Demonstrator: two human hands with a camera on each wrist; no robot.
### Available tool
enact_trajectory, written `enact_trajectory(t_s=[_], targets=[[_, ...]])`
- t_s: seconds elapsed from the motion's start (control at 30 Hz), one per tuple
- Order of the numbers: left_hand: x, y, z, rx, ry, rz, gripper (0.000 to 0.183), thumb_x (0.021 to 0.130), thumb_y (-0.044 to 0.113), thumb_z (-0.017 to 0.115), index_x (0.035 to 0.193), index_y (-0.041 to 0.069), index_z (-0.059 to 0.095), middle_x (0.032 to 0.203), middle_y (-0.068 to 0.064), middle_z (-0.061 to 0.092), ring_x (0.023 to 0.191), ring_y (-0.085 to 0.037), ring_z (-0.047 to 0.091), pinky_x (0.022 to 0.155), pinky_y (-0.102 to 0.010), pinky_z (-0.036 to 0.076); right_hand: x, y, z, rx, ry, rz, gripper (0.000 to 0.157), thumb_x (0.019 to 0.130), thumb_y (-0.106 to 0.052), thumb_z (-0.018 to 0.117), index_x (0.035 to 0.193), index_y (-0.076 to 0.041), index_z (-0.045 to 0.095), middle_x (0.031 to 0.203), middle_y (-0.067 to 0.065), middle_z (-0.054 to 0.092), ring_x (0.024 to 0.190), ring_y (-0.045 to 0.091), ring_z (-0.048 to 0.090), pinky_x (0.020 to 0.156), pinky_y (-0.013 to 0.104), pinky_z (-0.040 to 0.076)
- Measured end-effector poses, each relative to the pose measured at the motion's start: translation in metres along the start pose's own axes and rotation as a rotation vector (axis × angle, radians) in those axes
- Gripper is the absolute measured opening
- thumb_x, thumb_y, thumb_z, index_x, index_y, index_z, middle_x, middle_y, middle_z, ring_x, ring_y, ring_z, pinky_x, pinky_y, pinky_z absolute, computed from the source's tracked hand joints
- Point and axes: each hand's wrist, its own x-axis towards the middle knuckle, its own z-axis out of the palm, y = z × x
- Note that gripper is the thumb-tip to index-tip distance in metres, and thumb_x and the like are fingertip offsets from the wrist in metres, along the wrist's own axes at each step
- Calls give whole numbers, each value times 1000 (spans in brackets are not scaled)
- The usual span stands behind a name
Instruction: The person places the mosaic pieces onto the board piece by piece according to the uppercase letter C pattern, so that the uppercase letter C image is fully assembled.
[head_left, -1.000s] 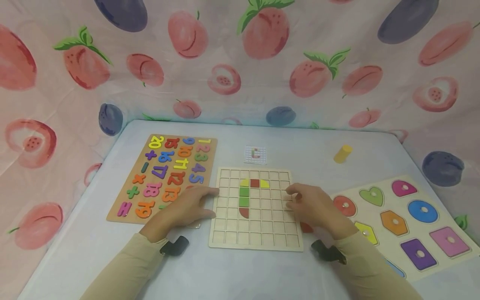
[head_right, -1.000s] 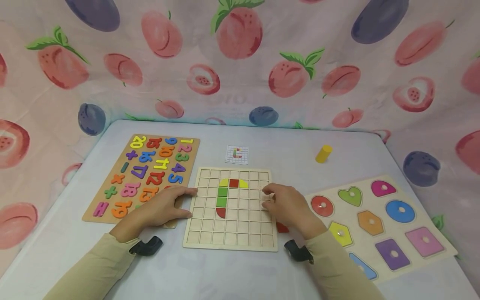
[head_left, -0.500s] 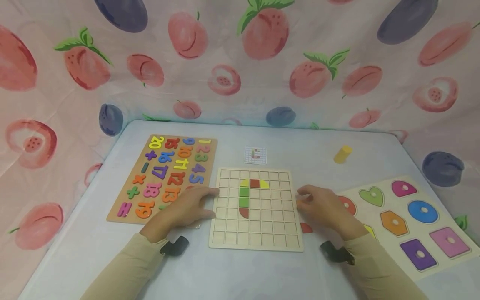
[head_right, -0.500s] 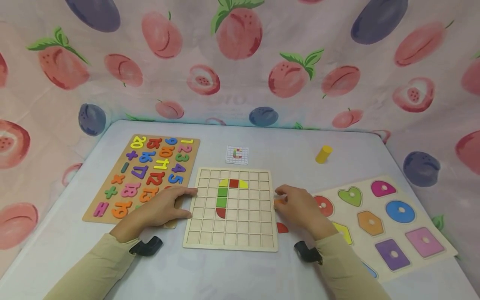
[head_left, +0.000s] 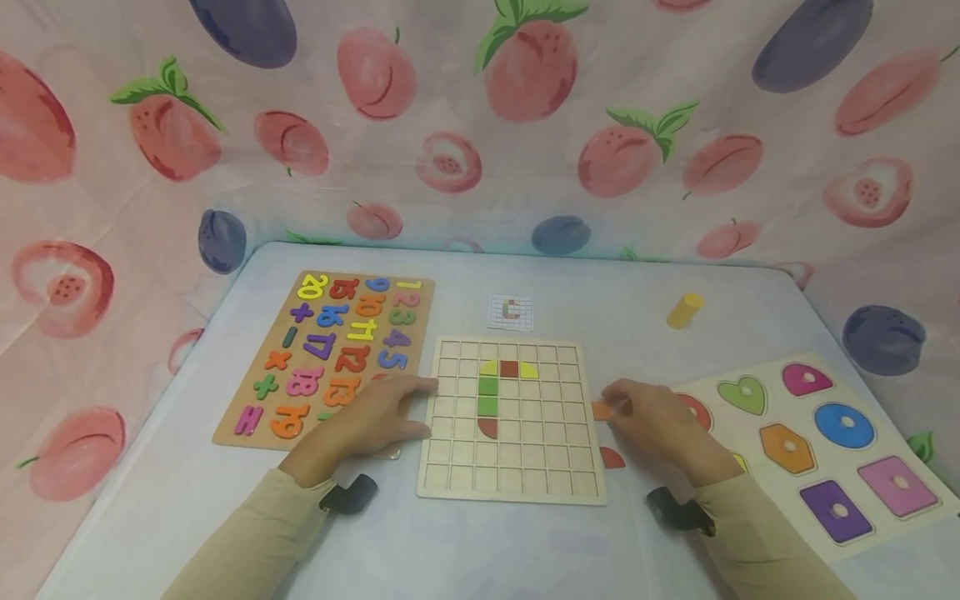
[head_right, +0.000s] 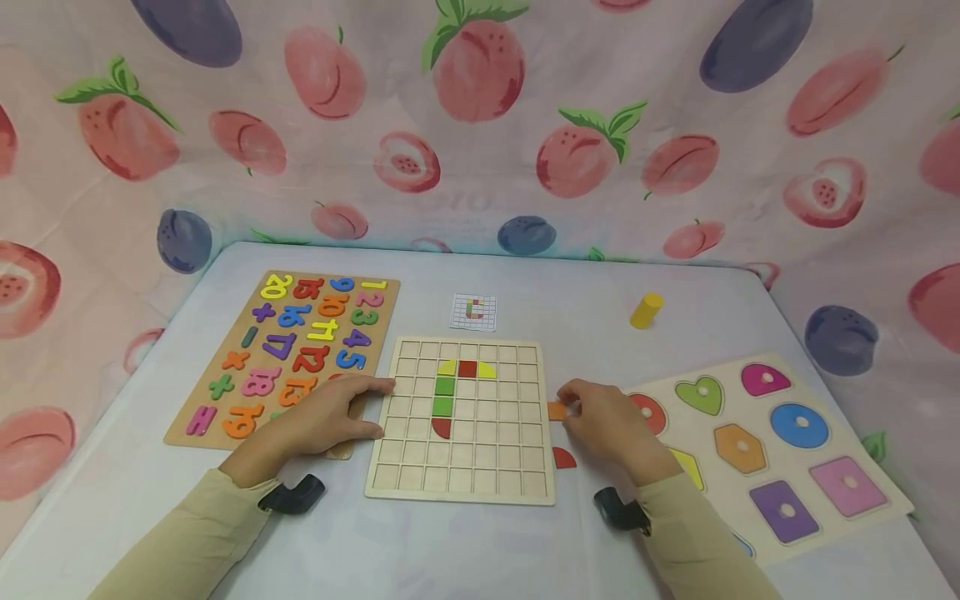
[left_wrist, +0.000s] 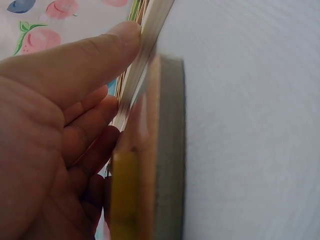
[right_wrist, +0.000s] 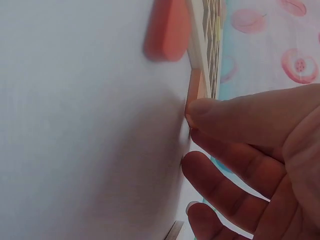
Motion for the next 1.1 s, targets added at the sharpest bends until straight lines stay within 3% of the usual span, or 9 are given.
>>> enact_trajectory(t_s=[0.83,1.1], targets=[[0,1,0,-13,3,-14,61,82,19,83,138,10,61,139,-4,59,136,-26,45,114,-45,33,0,1,-1,-48,85,-39,27,91,-16,64,115,-3,69,104,11,71,95,29,65,82,49,54],[-1,0,1,-26,-4,-24,62,82,19,83,139,10,60,141,-3,57,137,-26,44,115,-45,33,-4,-12,-1,-14,56,-21,28,93,-23,64,115,-7,70,101,8,71,90,25,64,79,49,54]])
